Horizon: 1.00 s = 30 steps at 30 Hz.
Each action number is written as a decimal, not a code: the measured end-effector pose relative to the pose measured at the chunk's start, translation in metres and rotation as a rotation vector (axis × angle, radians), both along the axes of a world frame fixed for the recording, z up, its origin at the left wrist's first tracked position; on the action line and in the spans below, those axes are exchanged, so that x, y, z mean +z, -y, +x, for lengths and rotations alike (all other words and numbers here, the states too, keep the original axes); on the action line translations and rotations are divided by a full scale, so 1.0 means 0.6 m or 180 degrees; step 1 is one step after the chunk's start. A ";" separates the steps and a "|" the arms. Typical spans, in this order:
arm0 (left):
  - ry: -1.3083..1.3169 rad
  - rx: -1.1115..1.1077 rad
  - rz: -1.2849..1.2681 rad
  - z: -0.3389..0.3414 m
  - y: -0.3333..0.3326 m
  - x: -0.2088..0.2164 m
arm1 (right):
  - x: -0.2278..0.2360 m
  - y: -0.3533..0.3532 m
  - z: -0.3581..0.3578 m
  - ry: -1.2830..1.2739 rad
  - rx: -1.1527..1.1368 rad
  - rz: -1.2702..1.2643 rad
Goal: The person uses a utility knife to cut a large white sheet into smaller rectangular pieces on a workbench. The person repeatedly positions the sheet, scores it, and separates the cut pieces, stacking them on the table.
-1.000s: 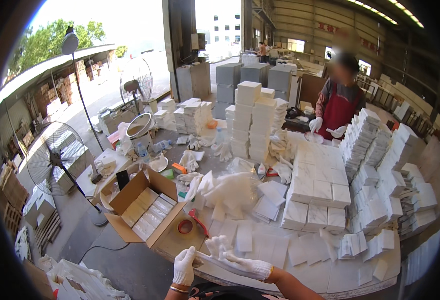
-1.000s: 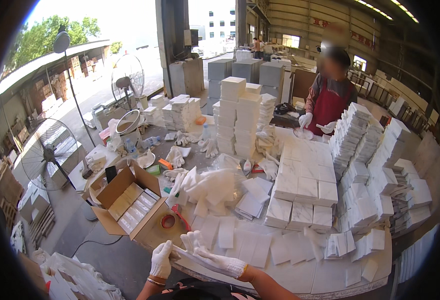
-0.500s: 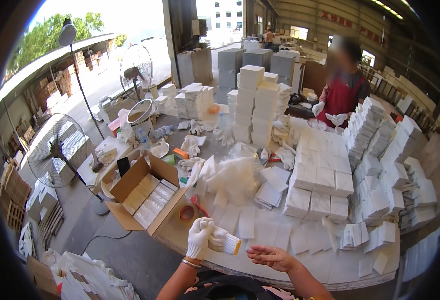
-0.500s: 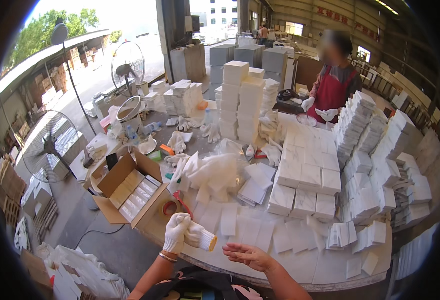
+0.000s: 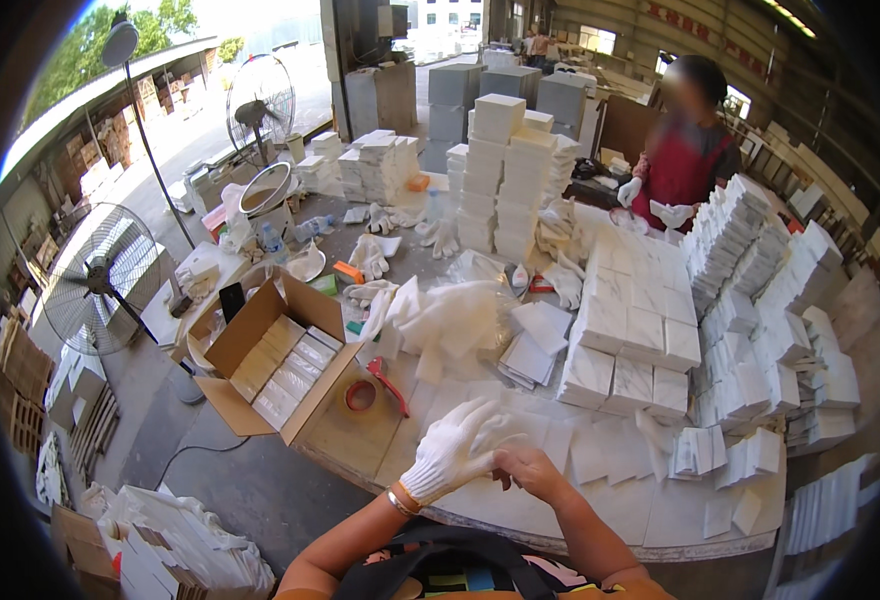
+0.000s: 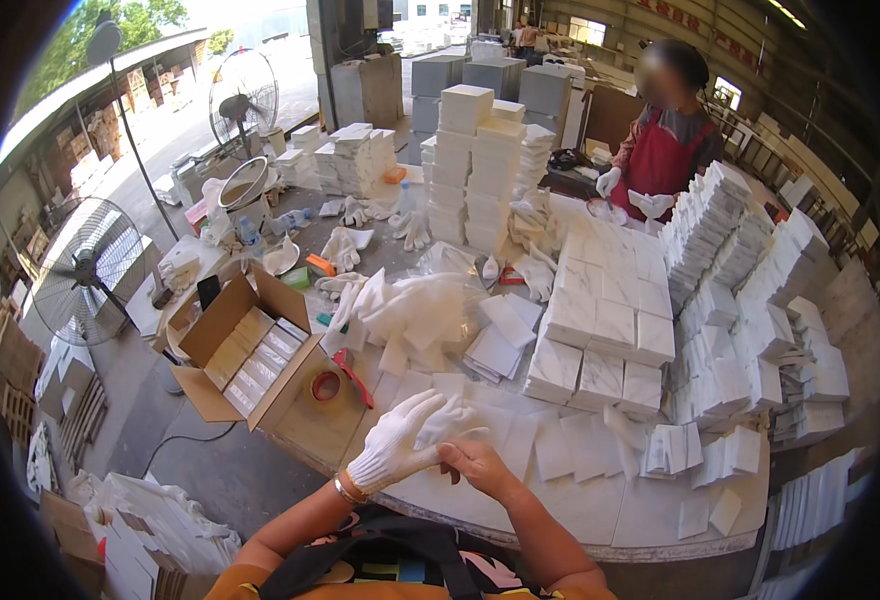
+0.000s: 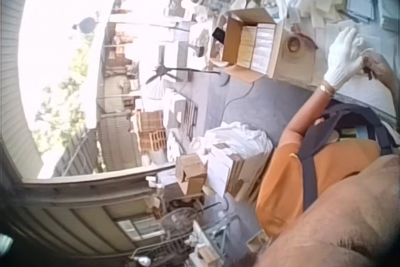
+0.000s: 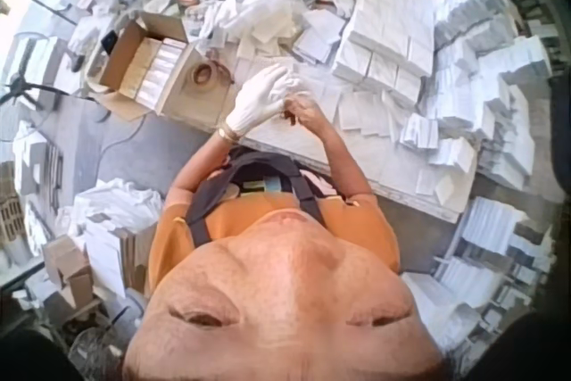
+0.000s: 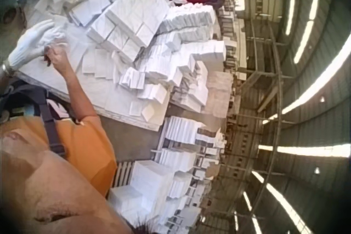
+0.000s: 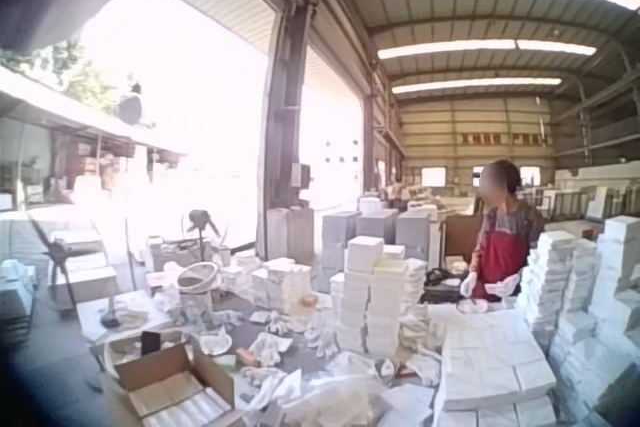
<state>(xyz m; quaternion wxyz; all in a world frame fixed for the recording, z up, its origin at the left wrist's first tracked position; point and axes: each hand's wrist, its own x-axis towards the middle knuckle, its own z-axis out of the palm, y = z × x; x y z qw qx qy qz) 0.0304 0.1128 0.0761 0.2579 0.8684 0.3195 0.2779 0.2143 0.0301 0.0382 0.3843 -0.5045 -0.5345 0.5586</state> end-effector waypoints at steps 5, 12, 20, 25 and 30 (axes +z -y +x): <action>-0.0505 -0.0629 -0.0198 -0.019 0.014 0.050 | 0.044 0.012 0.053 0.0049 -0.0641 0.0134; 0.0227 -0.0994 -0.4060 -0.097 0.025 -0.012 | 0.064 -0.015 0.070 -0.0475 0.0102 -0.0096; -0.0084 -0.0394 -0.5336 -0.065 0.040 0.058 | 0.037 -0.025 -0.012 0.1062 0.0911 0.0992; 0.0263 -0.0696 -0.5386 -0.095 0.051 0.050 | 0.020 -0.026 0.013 0.1343 0.0860 0.1445; 0.0515 -0.0847 -0.5349 -0.119 0.048 0.079 | 0.074 -0.018 0.070 0.0825 0.0598 0.0316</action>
